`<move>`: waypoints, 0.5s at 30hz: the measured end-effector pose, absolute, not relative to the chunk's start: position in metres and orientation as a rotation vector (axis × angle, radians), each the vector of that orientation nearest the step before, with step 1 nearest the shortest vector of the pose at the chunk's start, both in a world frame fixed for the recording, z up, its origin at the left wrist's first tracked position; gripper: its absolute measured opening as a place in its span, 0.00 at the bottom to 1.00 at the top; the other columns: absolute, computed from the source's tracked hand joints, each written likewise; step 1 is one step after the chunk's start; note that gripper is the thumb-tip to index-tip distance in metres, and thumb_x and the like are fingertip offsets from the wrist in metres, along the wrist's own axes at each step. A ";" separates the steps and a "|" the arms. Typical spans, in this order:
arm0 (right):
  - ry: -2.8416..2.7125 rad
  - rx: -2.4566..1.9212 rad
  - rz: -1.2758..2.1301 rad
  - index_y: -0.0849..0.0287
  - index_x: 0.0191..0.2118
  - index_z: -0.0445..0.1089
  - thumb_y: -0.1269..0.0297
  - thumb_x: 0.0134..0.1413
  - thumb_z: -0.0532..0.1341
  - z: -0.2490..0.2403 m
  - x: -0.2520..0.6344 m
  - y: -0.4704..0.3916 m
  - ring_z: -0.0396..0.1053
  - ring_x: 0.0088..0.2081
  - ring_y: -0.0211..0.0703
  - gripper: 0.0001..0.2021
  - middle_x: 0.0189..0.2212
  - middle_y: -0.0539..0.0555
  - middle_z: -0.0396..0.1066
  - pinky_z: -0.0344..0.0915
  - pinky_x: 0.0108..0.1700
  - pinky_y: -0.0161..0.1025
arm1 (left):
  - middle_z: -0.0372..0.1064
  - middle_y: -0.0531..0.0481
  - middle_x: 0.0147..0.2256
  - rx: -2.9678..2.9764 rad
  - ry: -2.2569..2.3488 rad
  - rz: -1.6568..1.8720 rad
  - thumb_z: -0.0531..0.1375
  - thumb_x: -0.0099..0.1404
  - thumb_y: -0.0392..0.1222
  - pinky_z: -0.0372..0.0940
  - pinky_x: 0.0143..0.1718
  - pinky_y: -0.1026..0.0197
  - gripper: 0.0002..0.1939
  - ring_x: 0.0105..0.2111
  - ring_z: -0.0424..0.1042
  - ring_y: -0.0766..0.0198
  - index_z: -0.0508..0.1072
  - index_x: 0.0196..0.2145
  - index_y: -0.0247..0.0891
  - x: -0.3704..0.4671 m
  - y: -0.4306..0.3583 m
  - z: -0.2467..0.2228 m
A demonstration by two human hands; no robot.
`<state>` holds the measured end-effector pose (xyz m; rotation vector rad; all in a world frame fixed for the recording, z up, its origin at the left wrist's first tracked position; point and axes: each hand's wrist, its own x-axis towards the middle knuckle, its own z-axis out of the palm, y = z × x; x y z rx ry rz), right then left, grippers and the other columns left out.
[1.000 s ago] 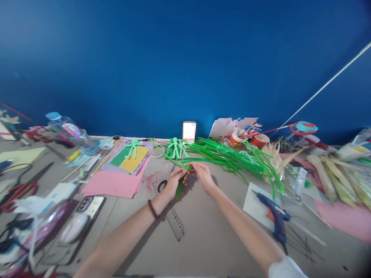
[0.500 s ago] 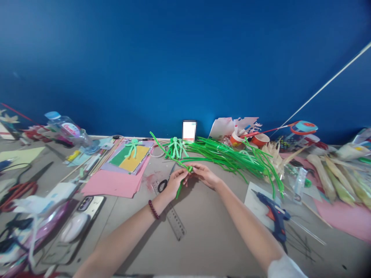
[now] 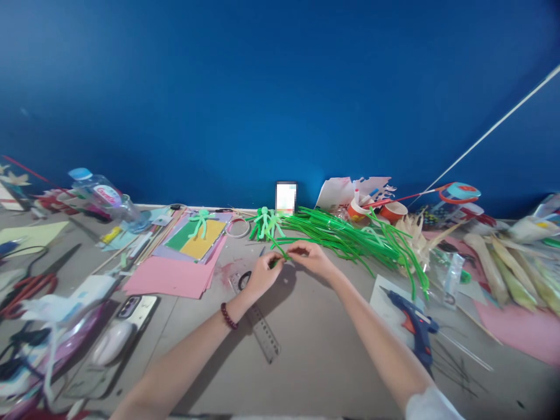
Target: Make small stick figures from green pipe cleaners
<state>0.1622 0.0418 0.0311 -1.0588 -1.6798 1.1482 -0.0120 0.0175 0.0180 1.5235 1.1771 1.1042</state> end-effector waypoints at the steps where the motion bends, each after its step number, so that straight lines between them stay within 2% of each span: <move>1: -1.752 -1.059 1.097 0.59 0.31 0.75 0.61 0.48 0.63 0.033 0.164 0.041 0.70 0.33 0.41 0.08 0.31 0.52 0.75 0.65 0.37 0.38 | 0.69 0.52 0.24 1.564 1.180 1.096 0.59 0.57 0.39 0.58 0.30 0.64 0.05 0.27 0.65 0.64 0.73 0.25 0.37 -0.013 0.018 0.019; 6: -1.961 -1.080 0.912 0.55 0.33 0.74 0.64 0.51 0.60 0.038 0.169 0.037 0.69 0.31 0.41 0.06 0.29 0.49 0.73 0.64 0.36 0.37 | 0.67 0.52 0.22 1.690 1.233 1.057 0.59 0.57 0.38 0.54 0.28 0.63 0.04 0.23 0.62 0.64 0.73 0.26 0.38 -0.014 0.018 0.012; 10: -2.068 -1.029 0.830 0.56 0.31 0.73 0.66 0.53 0.57 0.033 0.165 0.038 0.66 0.28 0.39 0.07 0.25 0.48 0.70 0.61 0.32 0.34 | 0.69 0.50 0.25 1.718 1.248 1.063 0.58 0.58 0.38 0.57 0.31 0.61 0.04 0.27 0.65 0.61 0.73 0.28 0.40 -0.013 0.017 0.005; 15: -2.032 -1.019 0.712 0.57 0.30 0.72 0.67 0.53 0.56 0.019 0.159 0.042 0.64 0.29 0.39 0.07 0.26 0.51 0.69 0.61 0.33 0.35 | 0.70 0.49 0.28 1.622 1.226 1.091 0.59 0.57 0.40 0.58 0.35 0.61 0.04 0.29 0.66 0.59 0.73 0.29 0.40 -0.014 0.018 0.001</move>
